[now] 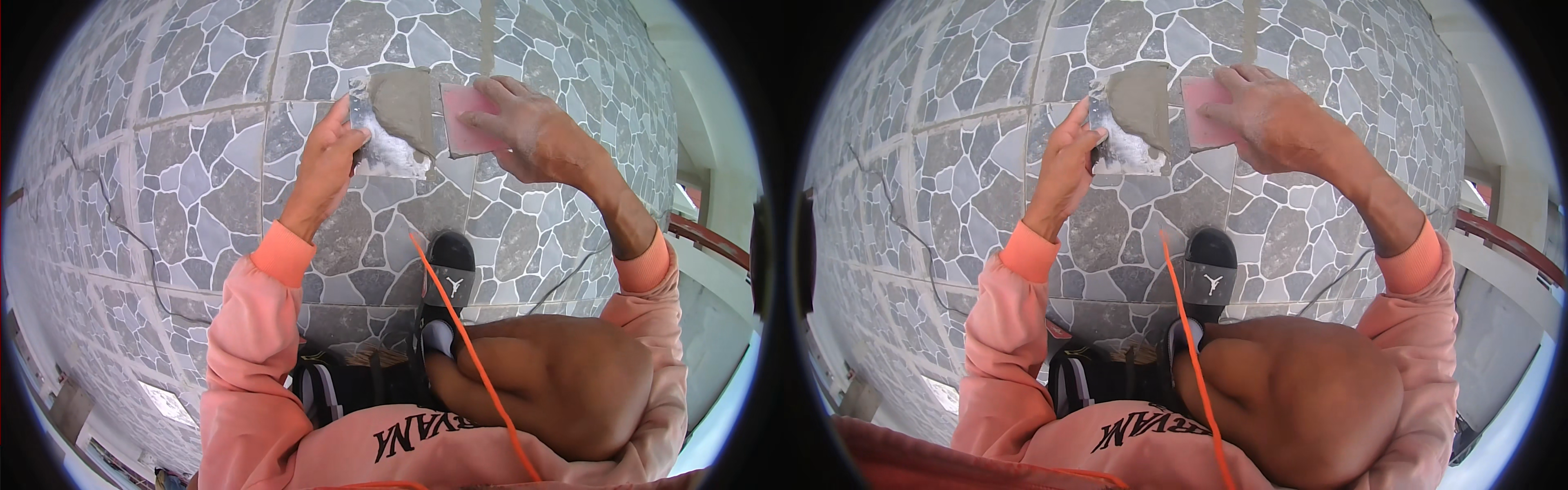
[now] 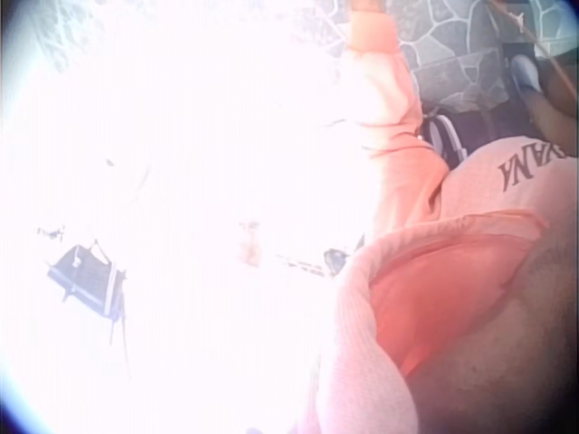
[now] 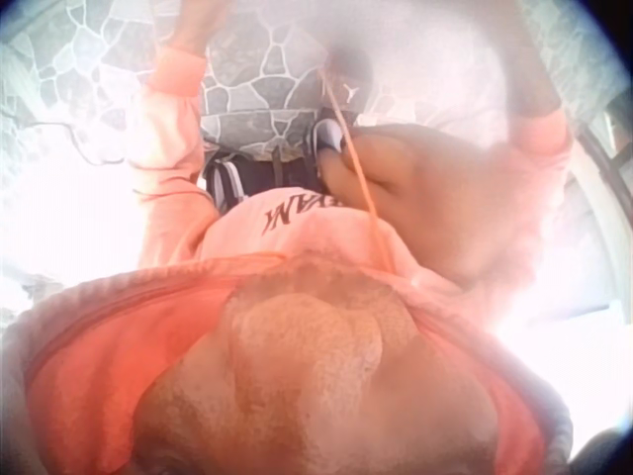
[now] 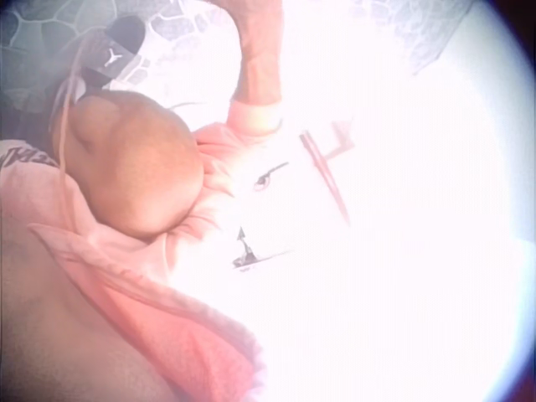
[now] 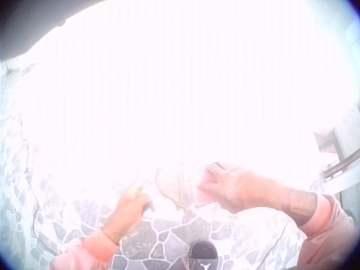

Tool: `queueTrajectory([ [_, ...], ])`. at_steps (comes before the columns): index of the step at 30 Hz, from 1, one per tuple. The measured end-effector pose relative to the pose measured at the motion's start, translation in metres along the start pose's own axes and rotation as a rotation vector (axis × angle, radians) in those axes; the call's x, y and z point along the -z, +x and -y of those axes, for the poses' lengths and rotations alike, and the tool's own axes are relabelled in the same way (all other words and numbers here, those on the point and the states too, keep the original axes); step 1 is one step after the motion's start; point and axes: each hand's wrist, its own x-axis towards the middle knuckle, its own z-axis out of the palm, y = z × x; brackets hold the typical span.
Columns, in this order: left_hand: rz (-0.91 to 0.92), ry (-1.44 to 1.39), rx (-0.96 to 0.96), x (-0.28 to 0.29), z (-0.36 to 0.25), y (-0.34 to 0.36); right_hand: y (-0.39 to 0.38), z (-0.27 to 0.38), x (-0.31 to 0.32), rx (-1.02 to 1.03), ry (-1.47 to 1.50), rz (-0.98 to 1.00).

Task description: The person applies grout between floor tiles by hand using a small trowel to scoop material and press it into the gaps, then smooths it over the surface.

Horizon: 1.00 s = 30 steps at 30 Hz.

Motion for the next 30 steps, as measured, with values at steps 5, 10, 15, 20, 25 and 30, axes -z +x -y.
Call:
queueTrajectory([
  [5,-0.097,0.047,0.001,0.016,-0.002,-0.002,-0.037,-0.082,-0.037,-0.164,0.057,0.08],
  [10,-0.023,0.016,0.059,0.017,-0.014,-0.008,-0.043,-0.104,-0.084,-0.294,0.05,0.201],
  [15,-0.06,-0.002,0.032,0.01,-0.005,-0.008,-0.032,-0.098,-0.129,-0.26,-0.04,0.138],
  [20,-0.124,-0.015,0.004,0.012,-0.009,-0.01,-0.026,-0.089,-0.102,-0.348,-0.08,0.283],
  [25,-0.076,0.002,0.019,0.014,-0.008,-0.008,-0.049,-0.088,-0.137,-0.243,-0.161,0.087],
  [30,-0.097,-0.05,-0.012,0.01,-0.01,-0.009,-0.047,-0.075,-0.129,-0.225,-0.071,0.051],
])
